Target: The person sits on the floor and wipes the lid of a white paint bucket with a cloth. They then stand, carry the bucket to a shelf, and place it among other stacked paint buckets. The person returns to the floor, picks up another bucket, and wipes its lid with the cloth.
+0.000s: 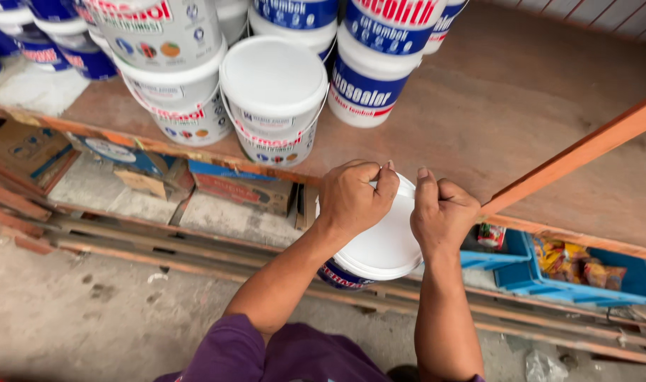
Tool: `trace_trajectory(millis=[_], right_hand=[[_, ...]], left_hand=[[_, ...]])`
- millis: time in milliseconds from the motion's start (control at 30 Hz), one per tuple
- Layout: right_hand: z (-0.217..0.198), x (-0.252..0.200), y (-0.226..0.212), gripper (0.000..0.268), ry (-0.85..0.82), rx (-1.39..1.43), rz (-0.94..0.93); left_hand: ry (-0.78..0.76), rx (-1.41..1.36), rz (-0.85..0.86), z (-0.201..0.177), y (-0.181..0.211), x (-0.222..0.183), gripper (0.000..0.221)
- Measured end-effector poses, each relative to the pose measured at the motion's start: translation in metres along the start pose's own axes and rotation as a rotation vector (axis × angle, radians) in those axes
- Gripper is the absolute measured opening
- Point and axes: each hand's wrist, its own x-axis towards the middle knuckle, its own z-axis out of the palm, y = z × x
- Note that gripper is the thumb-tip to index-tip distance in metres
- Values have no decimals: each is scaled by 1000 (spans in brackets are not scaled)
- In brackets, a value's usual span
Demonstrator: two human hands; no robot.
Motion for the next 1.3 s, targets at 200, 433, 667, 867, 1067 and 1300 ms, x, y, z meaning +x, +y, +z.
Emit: trace_trajectory(millis=[200,433,667,867,1067,1300], right_hand=[[5,43,-25,48,22,-35,-40],[19,80,-38,47,54,-12,-31],[42,118,-36,48,53,-15,8],[67,147,-17,46,39,-28,9],[96,163,8,45,41,-14,19],[122,174,42,45,52,24,43]], left_hand=[[-12,11,51,-2,14,40,39],[-32,-27,4,6,21,74,40],[-84,-83,-35,18,13,116,40],[-155,-74,-98,33,-7,144,41],[-171,-55,-157,54,-34,160,40],[-194,-26,-216,66,-58,166,38]])
